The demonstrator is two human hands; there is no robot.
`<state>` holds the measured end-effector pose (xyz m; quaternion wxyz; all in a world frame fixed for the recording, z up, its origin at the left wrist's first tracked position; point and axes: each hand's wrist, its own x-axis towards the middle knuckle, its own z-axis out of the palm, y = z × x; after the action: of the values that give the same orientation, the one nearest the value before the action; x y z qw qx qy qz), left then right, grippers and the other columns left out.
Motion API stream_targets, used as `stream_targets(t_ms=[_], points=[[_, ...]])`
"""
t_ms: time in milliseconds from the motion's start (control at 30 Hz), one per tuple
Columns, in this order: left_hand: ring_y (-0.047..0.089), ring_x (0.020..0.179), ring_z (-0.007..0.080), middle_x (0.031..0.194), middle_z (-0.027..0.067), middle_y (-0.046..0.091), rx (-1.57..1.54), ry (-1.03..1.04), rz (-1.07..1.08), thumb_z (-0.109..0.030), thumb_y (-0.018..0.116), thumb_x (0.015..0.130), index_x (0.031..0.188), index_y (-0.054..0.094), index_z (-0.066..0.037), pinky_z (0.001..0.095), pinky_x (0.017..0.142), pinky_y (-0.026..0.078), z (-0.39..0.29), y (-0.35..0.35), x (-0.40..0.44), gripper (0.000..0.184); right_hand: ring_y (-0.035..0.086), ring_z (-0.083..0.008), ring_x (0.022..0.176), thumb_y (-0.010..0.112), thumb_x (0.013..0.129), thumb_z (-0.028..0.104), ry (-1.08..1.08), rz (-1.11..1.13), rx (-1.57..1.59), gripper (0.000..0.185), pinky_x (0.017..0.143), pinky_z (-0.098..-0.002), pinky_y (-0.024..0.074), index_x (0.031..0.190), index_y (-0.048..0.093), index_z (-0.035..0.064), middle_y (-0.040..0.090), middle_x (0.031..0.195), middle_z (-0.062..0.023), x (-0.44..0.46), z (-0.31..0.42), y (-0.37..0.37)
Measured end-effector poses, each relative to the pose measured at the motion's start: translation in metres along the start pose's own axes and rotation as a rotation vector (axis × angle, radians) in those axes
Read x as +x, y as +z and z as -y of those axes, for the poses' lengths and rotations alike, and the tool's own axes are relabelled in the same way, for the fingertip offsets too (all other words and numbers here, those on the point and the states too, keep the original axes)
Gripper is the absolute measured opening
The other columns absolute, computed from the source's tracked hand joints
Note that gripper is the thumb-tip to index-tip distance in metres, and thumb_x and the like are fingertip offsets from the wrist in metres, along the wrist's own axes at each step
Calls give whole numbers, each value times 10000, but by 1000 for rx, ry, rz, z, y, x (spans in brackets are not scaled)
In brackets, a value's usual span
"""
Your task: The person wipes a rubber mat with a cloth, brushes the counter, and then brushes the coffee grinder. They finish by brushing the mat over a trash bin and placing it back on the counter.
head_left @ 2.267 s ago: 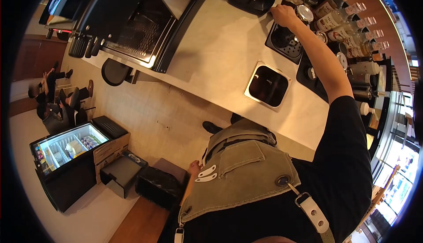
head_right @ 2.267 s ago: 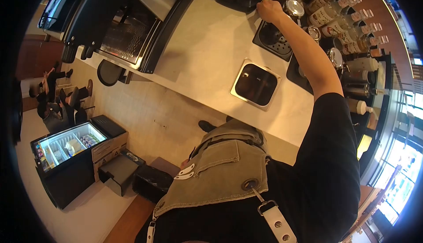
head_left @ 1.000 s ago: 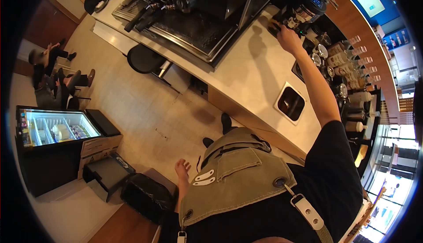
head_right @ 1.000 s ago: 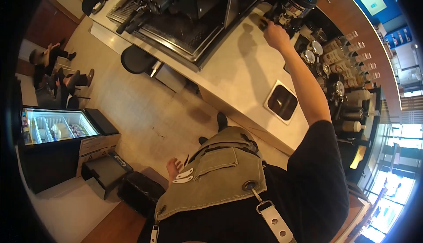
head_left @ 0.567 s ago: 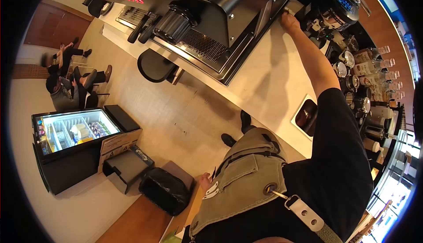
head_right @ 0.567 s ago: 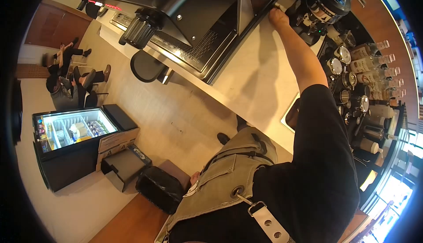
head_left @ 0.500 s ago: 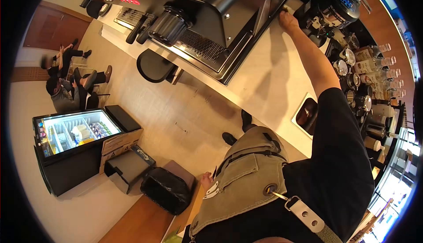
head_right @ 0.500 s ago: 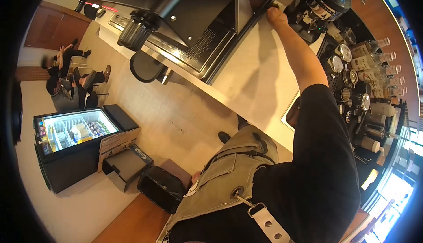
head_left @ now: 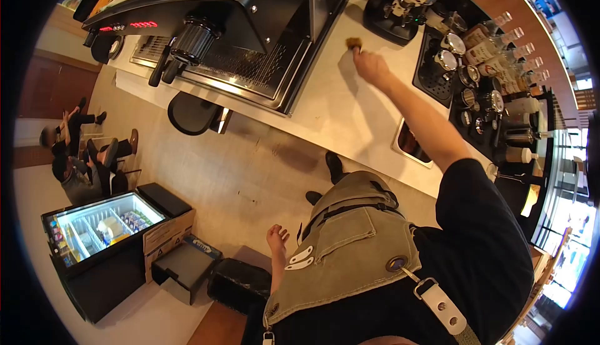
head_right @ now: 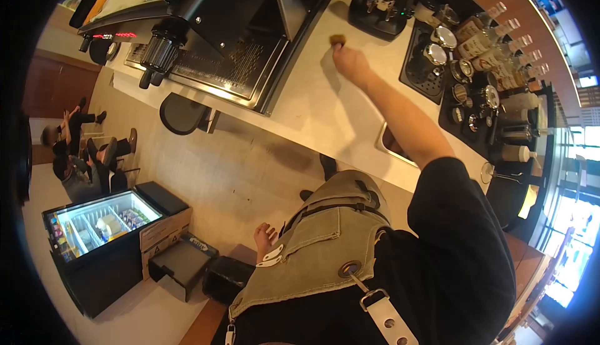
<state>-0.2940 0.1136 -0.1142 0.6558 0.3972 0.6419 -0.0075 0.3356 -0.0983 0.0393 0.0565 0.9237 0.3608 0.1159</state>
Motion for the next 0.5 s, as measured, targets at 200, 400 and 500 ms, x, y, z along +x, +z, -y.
stream_targets(t_ms=[200, 400, 500], points=[[683, 1004, 284, 1194, 118, 642, 48, 10, 60, -227, 644, 997, 1266, 568, -36, 394, 786, 583, -14, 18, 17, 339, 698, -279, 595, 572, 893, 102, -41, 40, 73, 376, 496, -392, 545, 1241, 630, -29, 672, 786, -132, -116, 57, -53], [689, 936, 250, 1115, 88, 654, 31, 14, 85, -199, 633, 990, 1221, 570, -68, 375, 740, 584, -14, 21, 21, 273, 729, -389, 833, 555, 908, 109, 64, 411, 325, 356, 709, -499, 592, 1241, 679, 86, 720, 939, -180, -112, 32, -126], [688, 912, 244, 1103, 82, 655, 19, 10, 67, -200, 633, 995, 1229, 572, -72, 375, 730, 582, -7, 10, 22, 274, 721, -395, 870, 541, 918, 82, 193, 226, 258, 447, 727, -511, 584, 1365, 549, 81, 714, 961, -187, -52, -12, -133]])
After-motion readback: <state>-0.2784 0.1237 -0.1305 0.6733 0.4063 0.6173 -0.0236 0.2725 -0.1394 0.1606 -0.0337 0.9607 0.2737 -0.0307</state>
